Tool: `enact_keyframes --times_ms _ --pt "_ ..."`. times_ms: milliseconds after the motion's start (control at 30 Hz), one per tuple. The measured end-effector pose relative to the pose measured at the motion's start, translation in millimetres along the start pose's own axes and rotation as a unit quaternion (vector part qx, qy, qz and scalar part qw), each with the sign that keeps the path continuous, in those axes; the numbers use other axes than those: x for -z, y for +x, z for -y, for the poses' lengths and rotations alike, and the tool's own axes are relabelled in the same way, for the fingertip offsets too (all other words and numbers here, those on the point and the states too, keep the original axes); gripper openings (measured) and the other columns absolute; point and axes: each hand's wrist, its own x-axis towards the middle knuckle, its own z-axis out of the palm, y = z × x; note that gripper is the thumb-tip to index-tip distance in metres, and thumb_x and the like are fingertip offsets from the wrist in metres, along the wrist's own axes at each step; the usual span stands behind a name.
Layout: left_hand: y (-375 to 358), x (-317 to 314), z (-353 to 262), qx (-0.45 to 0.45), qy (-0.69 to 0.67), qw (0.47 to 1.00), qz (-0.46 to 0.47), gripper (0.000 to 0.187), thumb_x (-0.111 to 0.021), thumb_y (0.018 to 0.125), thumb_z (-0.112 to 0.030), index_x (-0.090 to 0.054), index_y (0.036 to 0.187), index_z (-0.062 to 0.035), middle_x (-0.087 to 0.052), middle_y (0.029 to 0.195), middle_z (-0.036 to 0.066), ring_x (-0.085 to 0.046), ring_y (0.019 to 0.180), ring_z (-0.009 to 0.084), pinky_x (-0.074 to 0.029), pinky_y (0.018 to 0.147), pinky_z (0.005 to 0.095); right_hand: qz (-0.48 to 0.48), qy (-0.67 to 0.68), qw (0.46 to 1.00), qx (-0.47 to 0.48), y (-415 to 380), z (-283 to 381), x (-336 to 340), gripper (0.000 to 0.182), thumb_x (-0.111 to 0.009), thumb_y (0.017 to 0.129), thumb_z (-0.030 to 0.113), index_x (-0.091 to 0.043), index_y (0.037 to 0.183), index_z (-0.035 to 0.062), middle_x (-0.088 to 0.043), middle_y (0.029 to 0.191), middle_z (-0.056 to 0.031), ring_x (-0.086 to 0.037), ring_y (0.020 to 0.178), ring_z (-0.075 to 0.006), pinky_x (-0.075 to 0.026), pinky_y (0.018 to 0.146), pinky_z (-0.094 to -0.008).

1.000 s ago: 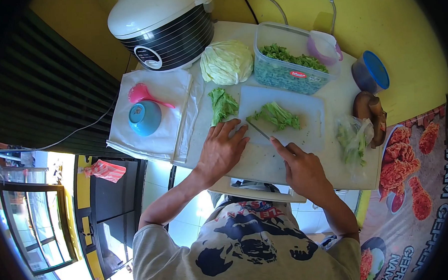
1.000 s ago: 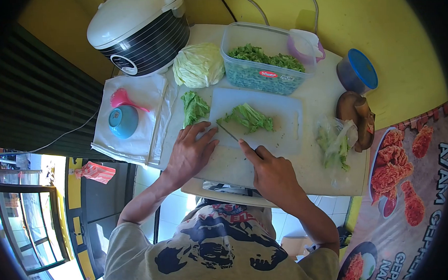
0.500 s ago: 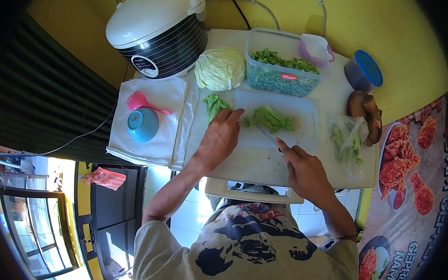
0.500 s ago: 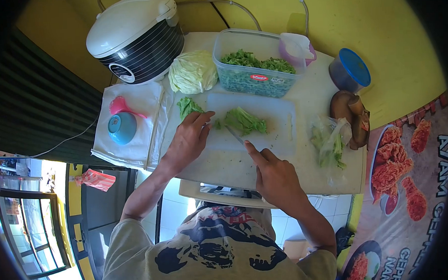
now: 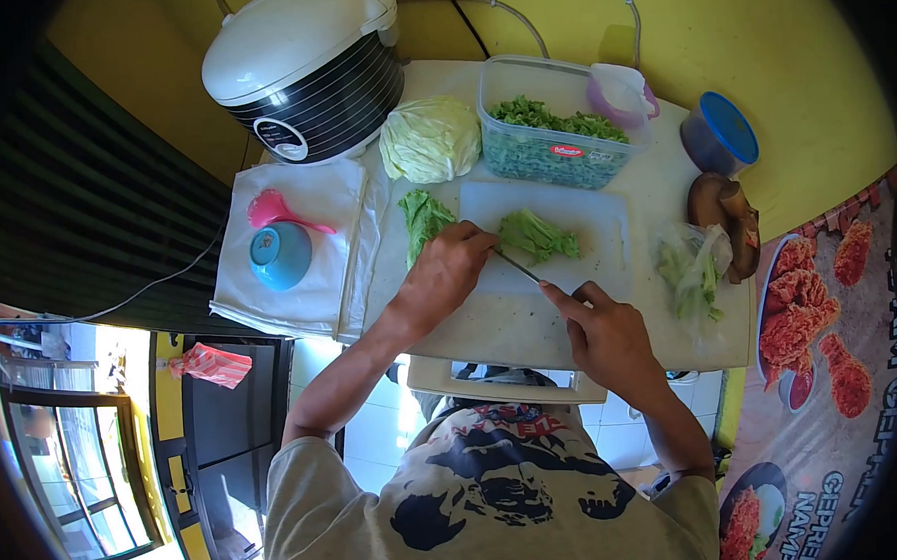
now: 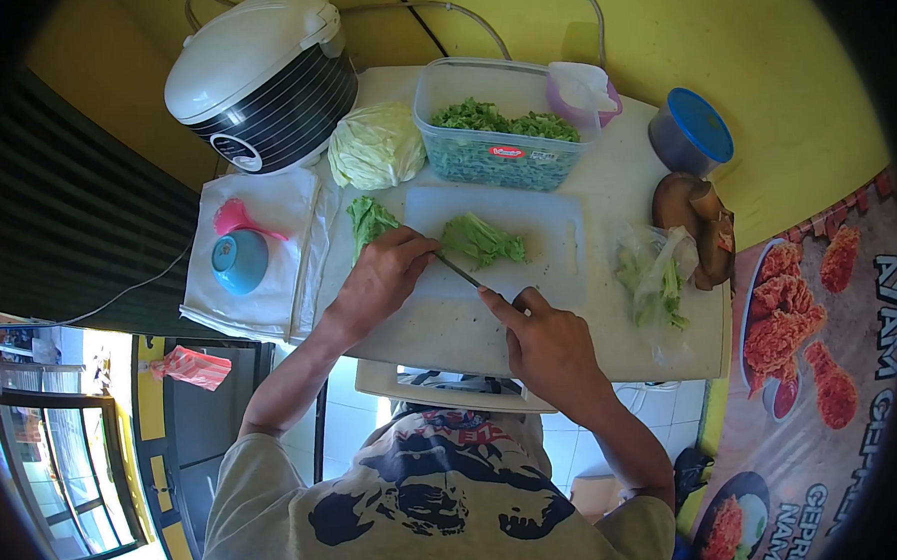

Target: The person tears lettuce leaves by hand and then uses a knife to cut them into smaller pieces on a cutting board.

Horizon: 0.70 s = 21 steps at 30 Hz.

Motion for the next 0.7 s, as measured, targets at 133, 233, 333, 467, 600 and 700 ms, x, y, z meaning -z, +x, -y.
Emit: enact_keyframes --times_ms 133,233,333,467,600,700 --pt "-1.4 0.1 -1.0 -0.021 -0.007 1.0 -0.005 0.026 -0.064 0.093 0.003 -0.069 0.118 0.0003 -0.066 0.102 0.02 -0.067 0.092 0.0402 -0.057 0.082 0.0471 -0.037 -0.007 0.999 0.019 -1.1 -4.8 -3.4 0.052 -0.066 0.087 -0.001 -0.071 0.134 0.0208 -0.066 0.097 -0.0081 -0.067 0.064 -0.0286 -0.056 0.061 -0.0418" --pt "-0.8 -0.6 -1.0 -0.023 -0.016 1.0 -0.009 0.029 -0.064 0.093 0.003 -0.067 0.121 -0.0003 -0.065 0.102 0.02 -0.067 0.092 0.0402 -0.057 0.081 0.0465 -0.035 0.006 0.999 0.022 -3.2 -4.4 6.3 0.049 -0.067 0.086 -0.002 -0.074 0.13 0.0201 -0.066 0.096 -0.0081 -0.067 0.064 -0.0283 -0.055 0.061 -0.0422" --pt "-0.6 -0.4 -2.6 -0.015 -0.03 0.999 0.0 0.027 -0.064 0.093 0.002 -0.068 0.119 -0.001 -0.065 0.101 0.019 -0.067 0.091 0.04 -0.058 0.081 0.0459 -0.032 -0.003 0.999 -0.001 -8.0 -0.8 22.3 0.047 -0.066 0.086 -0.004 -0.075 0.126 0.0185 -0.066 0.094 -0.0086 -0.067 0.065 -0.0282 -0.054 0.061 -0.0419" --pt "1.8 -6.1 -1.2 -0.033 -0.008 0.999 0.01 0.023 -0.068 0.095 -0.004 -0.071 0.118 -0.0039 -0.067 0.102 0.016 -0.069 0.092 0.0369 -0.058 0.082 0.0456 -0.035 -0.015 0.999 -0.028 -11.0 -5.5 30.7 0.046 -0.065 0.087 -0.004 -0.074 0.127 0.0153 -0.066 0.09 -0.0105 -0.067 0.067 -0.0304 -0.054 0.062 -0.0429" --pt "6.8 -12.3 1.8 -0.06 0.017 0.998 0.013 0.018 -0.07 0.094 -0.005 -0.071 0.112 -0.003 -0.066 0.101 0.015 -0.07 0.091 0.0344 -0.059 0.082 0.0441 -0.028 0.011 0.998 -0.057 -9.6 -9.7 28.2 0.046 -0.063 0.089 -0.004 -0.071 0.131 0.0124 -0.066 0.089 -0.0126 -0.068 0.071 -0.0331 -0.054 0.065 -0.0441" --pt "10.9 -18.7 3.2 -0.074 0.053 0.996 0.011 0.017 -0.069 0.094 -0.004 -0.07 0.111 -0.0021 -0.065 0.101 0.015 -0.069 0.092 0.0339 -0.059 0.083 0.0434 -0.014 0.035 0.997 -0.069 -11.6 -10.3 26.7 0.047 -0.062 0.091 -0.004 -0.068 0.135 0.0119 -0.067 0.09 -0.0134 -0.068 0.073 -0.034 -0.054 0.067 -0.0443"
